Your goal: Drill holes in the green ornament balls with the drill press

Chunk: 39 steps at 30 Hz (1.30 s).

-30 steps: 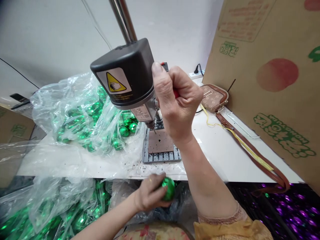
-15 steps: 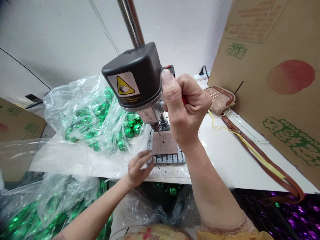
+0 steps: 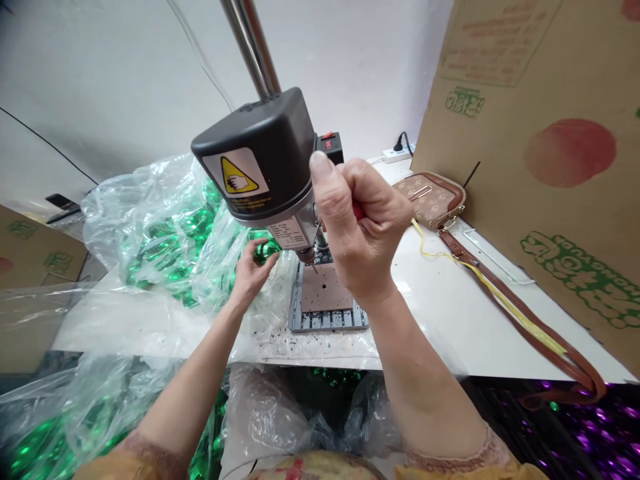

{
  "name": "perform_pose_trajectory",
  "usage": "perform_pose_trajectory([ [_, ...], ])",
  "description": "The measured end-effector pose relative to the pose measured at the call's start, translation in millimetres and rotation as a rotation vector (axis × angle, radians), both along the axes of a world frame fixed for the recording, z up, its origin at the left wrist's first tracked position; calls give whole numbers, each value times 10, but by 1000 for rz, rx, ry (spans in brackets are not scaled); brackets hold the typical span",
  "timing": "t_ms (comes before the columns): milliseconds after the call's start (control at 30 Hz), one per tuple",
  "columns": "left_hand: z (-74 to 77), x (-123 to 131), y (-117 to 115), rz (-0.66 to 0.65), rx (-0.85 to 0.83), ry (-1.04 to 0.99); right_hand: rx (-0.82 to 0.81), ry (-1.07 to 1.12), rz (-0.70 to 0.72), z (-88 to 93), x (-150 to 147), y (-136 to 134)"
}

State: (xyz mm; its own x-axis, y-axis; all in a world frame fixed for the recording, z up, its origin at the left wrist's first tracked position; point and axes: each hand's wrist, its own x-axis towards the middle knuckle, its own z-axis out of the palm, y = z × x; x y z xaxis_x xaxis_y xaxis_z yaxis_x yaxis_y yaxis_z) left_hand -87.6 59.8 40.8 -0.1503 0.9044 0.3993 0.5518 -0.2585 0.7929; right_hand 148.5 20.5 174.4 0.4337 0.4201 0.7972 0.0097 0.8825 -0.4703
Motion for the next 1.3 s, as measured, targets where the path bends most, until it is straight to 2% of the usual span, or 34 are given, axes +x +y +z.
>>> perform_pose_trajectory([
  [100, 100, 179, -326, -146, -88, -291, 12, 1, -9, -13, -3, 10],
  [200, 86, 360, -583, -316, -252, -568, 13, -4, -25, -15, -3, 11],
  [300, -3, 469, -675, -330, -410, -844, -3, -30, -28, -10, 3, -7],
  [367, -63, 499, -663, -295, -464, -921, -17, -34, -17, -6, 8, -24],
  [467, -144, 516, -597, -232, -390, -826, -9, -12, 21, -6, 11, -37],
  [567, -232, 532, -515, -192, -196, -546, 2, -10, 37, -14, 13, -29],
  [700, -331, 548, -418, -250, 24, -125, -8, -31, 16, -19, 19, -24],
  [800, -366, 548, -389, -329, 114, 53, 2, -23, 27, -14, 21, -40],
  [900, -392, 551, -410, -403, 98, 78, -5, -22, 17, -13, 19, -55],
  [967, -413, 565, -440, -399, 49, 52, -1, -22, 15, -18, 18, -57],
  [1100, -444, 616, -472, -361, -63, -82, 1, -35, -2, -36, 19, -49],
  [1300, -450, 663, -408, -397, -135, -234, -31, -48, -19, -51, 16, -51],
])
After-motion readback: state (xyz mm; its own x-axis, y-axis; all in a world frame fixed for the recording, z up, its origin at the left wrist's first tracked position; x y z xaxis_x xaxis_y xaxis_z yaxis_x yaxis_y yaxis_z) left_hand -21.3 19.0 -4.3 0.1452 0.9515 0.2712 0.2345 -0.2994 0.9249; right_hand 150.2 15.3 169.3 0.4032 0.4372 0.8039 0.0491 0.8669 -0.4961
